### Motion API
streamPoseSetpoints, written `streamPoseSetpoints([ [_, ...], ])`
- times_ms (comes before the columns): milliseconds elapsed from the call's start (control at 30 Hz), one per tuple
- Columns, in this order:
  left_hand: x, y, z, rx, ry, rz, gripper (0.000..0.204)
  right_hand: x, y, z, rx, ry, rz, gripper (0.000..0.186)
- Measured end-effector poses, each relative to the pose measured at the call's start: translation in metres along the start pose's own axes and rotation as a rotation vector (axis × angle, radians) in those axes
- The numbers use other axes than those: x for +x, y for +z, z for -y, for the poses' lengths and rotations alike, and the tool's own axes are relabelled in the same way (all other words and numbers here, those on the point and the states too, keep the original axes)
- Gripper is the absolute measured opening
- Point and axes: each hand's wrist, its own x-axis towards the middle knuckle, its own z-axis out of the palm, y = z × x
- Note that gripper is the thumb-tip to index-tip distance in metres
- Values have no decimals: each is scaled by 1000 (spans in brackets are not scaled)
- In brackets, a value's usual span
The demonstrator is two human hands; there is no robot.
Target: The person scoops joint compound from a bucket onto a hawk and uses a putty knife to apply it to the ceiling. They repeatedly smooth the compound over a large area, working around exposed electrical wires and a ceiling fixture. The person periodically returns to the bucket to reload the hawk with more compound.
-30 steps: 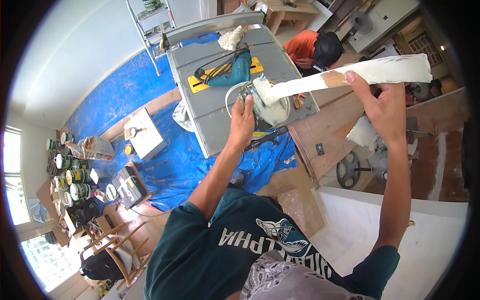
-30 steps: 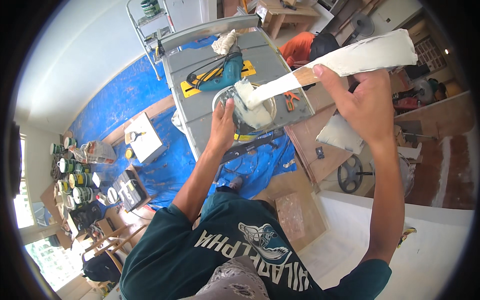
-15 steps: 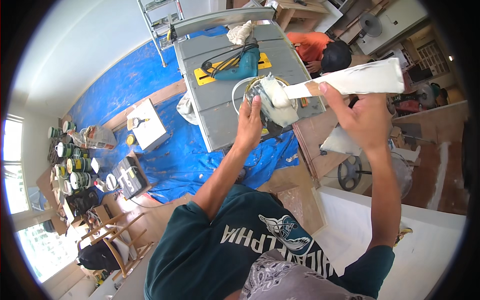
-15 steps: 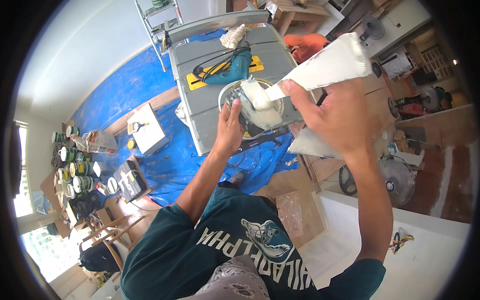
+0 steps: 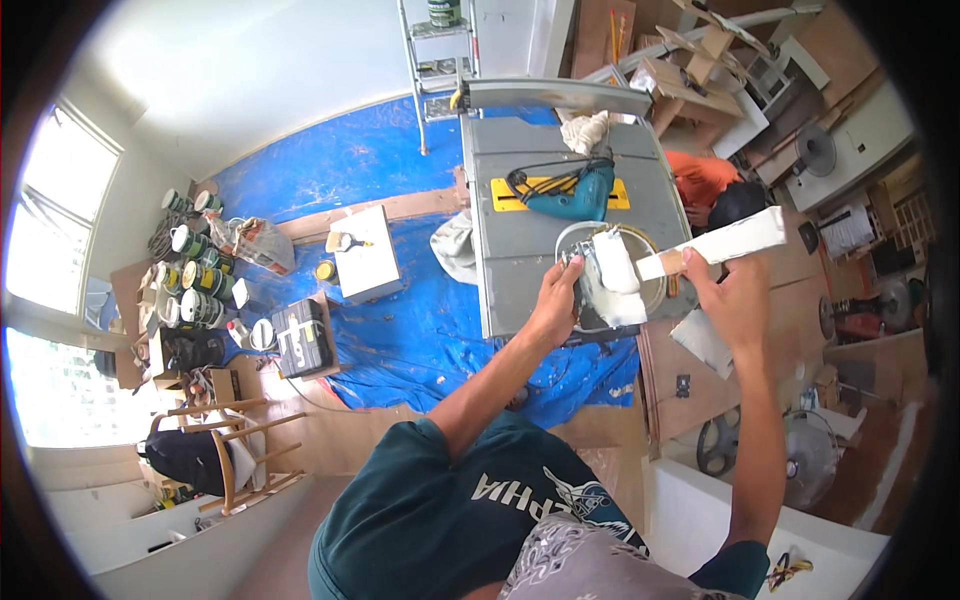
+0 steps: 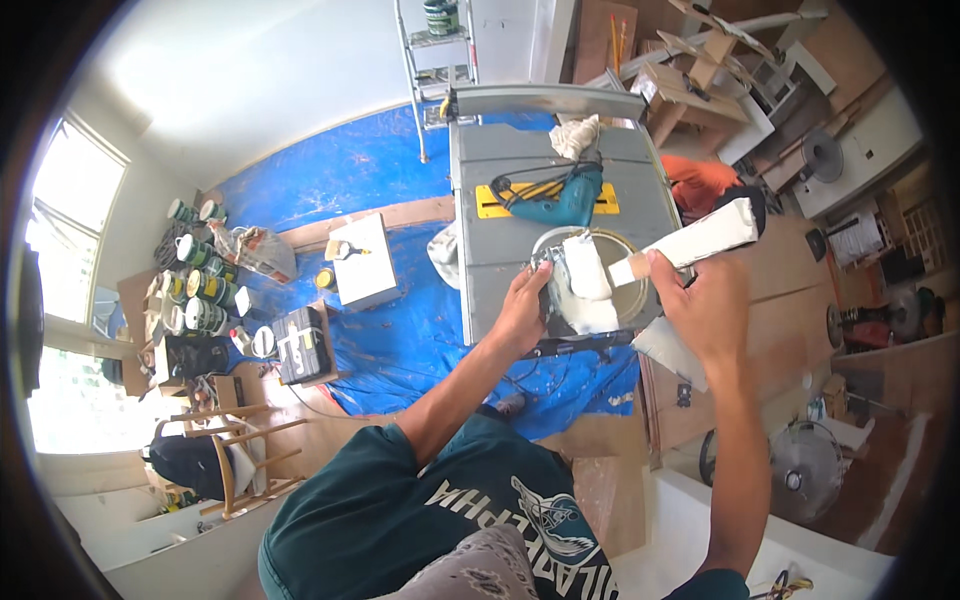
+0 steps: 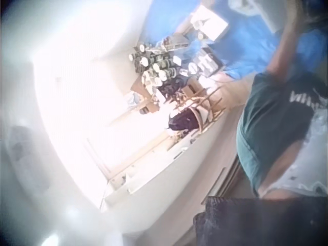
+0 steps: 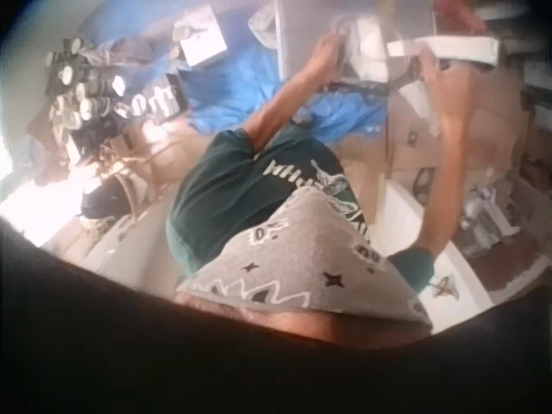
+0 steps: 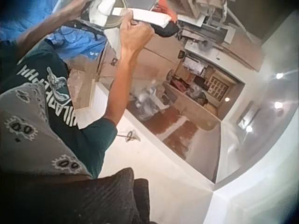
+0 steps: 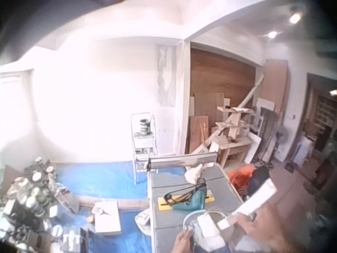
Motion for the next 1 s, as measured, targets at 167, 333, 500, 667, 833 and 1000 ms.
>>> streamPoseSetpoints([
  [167, -9, 20, -35, 23, -41, -55, 34, -7, 35, -85, 107, 332, 114, 37],
  [333, 2, 15, -47, 97, -27, -54, 33, -58, 20, -108, 466, 560, -513, 50],
  [500, 17, 18, -35, 74, -51, 21, 34, -295, 77, -289, 1873, 770, -304, 45],
  [667, 22, 20, -37, 166, -57, 28, 37, -396, 144, -187, 1735, 1550, -1238, 19],
  [833, 29, 30, -34, 229, -91, 23, 37, -448, 151, -167, 1891, 1286, -997, 28],
  [1000, 29, 49, -45, 326, -62, 68, 43, -373, 125, -141, 1704, 1157, -830, 42],
])
